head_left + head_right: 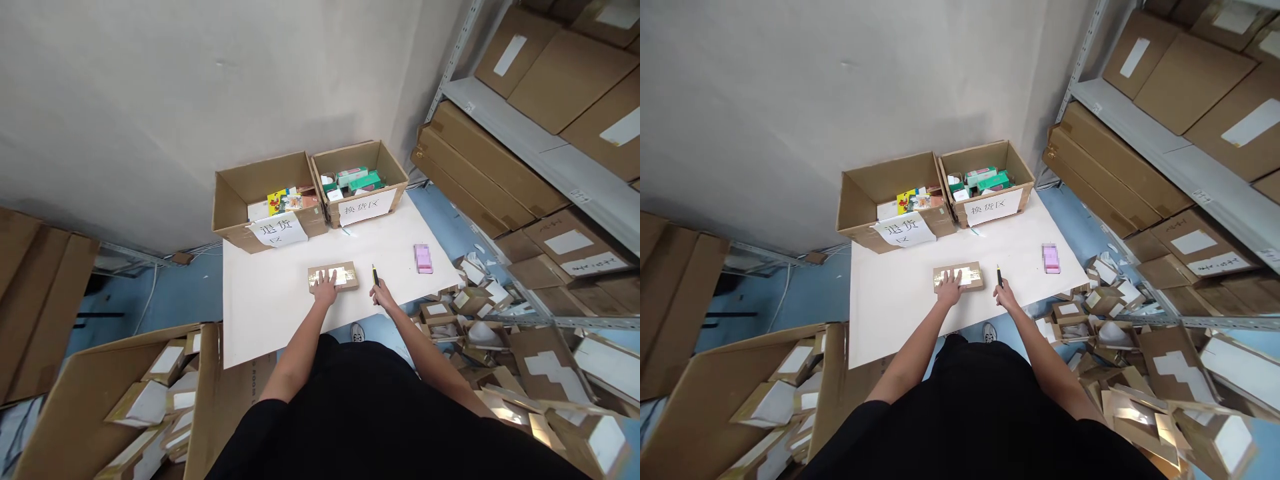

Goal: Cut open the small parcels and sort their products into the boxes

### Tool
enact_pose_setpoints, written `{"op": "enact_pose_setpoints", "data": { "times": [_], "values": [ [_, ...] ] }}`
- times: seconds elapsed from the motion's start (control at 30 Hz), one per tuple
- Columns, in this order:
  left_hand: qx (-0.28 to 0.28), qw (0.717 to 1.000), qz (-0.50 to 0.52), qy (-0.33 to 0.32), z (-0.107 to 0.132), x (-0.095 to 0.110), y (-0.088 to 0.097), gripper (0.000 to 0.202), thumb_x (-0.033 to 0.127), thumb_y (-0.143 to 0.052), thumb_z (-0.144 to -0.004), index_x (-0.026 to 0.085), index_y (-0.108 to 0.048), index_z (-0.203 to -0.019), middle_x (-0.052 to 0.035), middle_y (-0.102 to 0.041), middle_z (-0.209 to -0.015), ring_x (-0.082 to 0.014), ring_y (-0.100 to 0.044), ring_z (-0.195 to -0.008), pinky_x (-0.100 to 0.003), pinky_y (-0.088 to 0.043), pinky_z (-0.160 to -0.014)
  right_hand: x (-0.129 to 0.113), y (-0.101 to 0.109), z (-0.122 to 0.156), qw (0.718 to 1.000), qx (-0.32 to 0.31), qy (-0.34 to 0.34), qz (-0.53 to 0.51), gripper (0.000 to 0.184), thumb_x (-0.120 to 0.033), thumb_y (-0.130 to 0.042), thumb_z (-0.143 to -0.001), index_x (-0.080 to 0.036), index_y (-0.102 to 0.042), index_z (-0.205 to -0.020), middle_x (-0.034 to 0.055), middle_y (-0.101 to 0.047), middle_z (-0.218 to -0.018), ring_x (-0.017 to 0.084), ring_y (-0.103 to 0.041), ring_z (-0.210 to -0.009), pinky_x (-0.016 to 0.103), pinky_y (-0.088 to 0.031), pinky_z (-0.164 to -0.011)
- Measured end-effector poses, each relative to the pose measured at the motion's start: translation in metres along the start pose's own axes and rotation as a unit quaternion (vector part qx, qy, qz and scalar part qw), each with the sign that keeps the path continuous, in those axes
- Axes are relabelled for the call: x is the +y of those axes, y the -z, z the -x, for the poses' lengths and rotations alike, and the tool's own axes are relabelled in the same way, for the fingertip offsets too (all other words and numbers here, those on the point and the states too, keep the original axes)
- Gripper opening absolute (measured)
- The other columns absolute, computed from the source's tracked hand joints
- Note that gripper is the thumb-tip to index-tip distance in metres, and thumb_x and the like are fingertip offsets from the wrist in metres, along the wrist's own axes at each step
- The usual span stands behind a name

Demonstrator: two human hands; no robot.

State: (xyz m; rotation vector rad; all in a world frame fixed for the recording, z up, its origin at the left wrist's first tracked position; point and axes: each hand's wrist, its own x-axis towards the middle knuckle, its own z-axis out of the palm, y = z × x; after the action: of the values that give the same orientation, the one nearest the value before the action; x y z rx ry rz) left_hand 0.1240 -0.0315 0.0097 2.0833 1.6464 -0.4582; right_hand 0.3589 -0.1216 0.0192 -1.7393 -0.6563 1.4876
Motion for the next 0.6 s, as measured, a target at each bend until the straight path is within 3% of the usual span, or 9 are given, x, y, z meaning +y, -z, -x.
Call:
{"op": "enact_pose_setpoints", "data": {
  "times": [0.1, 0.17, 0.33, 0.47, 0.6],
  "values": [
    [-0.004, 1.000, 0.001, 0.002, -0.002, -0.002, -0.004, 0.073, 0.056, -0.032, -0.104, 0.033, -0.014, -0.170, -0.0018, -0.002, -0.179, -0.0302, -0.001, -0.165, -0.054, -0.019, -0.130, -0.001, 0.001, -0.008, 0.999, -0.043, -0.003, -0.020, 0.021, -0.029, -0.059, -0.090, -0.023, -0.056, -0.110, -0.0012, -0.071, -0.083, 0.012, -0.064, -0.054, 0.023, -0.055, -0.055],
    [-0.004, 1.000, 0.002, -0.002, -0.003, -0.002, -0.003, 0.073, 0.057, -0.032, -0.104, 0.032, -0.014, -0.170, -0.0022, -0.001, -0.179, -0.0304, -0.001, -0.165, -0.054, -0.019, -0.130, -0.003, -0.001, -0.015, 0.999, -0.047, 0.000, -0.015, 0.014, -0.032, -0.063, -0.093, -0.022, -0.057, -0.099, -0.0001, -0.070, -0.077, 0.012, -0.066, -0.054, 0.022, -0.054, -0.053],
    [-0.009, 1.000, -0.002, -0.001, -0.004, -0.001, 0.000, 0.073, 0.058, -0.031, -0.105, 0.031, -0.013, -0.171, -0.0034, 0.000, -0.179, -0.0308, 0.000, -0.165, -0.053, -0.018, -0.131, -0.009, -0.006, -0.032, 0.999, -0.038, 0.005, 0.022, 0.029, -0.048, -0.065, -0.098, -0.024, -0.049, -0.097, -0.0029, -0.067, -0.060, 0.012, -0.057, -0.037, 0.019, -0.038, -0.037],
    [-0.015, 1.000, -0.003, 0.001, -0.005, -0.001, 0.001, 0.073, 0.058, -0.031, -0.104, 0.035, -0.011, -0.170, -0.0017, -0.001, -0.179, -0.0308, 0.000, -0.165, -0.057, -0.019, -0.130, -0.013, -0.008, -0.041, 0.997, -0.059, -0.017, 0.045, 0.036, -0.055, -0.068, -0.095, -0.024, -0.049, -0.092, -0.0028, -0.068, -0.056, 0.013, -0.057, -0.036, 0.018, -0.038, -0.038],
    [-0.015, 1.000, 0.000, 0.003, -0.005, -0.001, 0.001, 0.072, 0.057, -0.032, -0.104, 0.037, -0.011, -0.170, -0.0005, -0.003, -0.179, -0.0300, 0.001, -0.165, -0.057, -0.018, -0.130, -0.015, -0.009, -0.045, 0.996, -0.055, -0.021, 0.069, 0.041, -0.059, -0.070, -0.091, -0.024, -0.050, -0.083, -0.0047, -0.059, -0.046, 0.012, -0.047, -0.030, 0.021, -0.033, -0.034]
  ]
}}
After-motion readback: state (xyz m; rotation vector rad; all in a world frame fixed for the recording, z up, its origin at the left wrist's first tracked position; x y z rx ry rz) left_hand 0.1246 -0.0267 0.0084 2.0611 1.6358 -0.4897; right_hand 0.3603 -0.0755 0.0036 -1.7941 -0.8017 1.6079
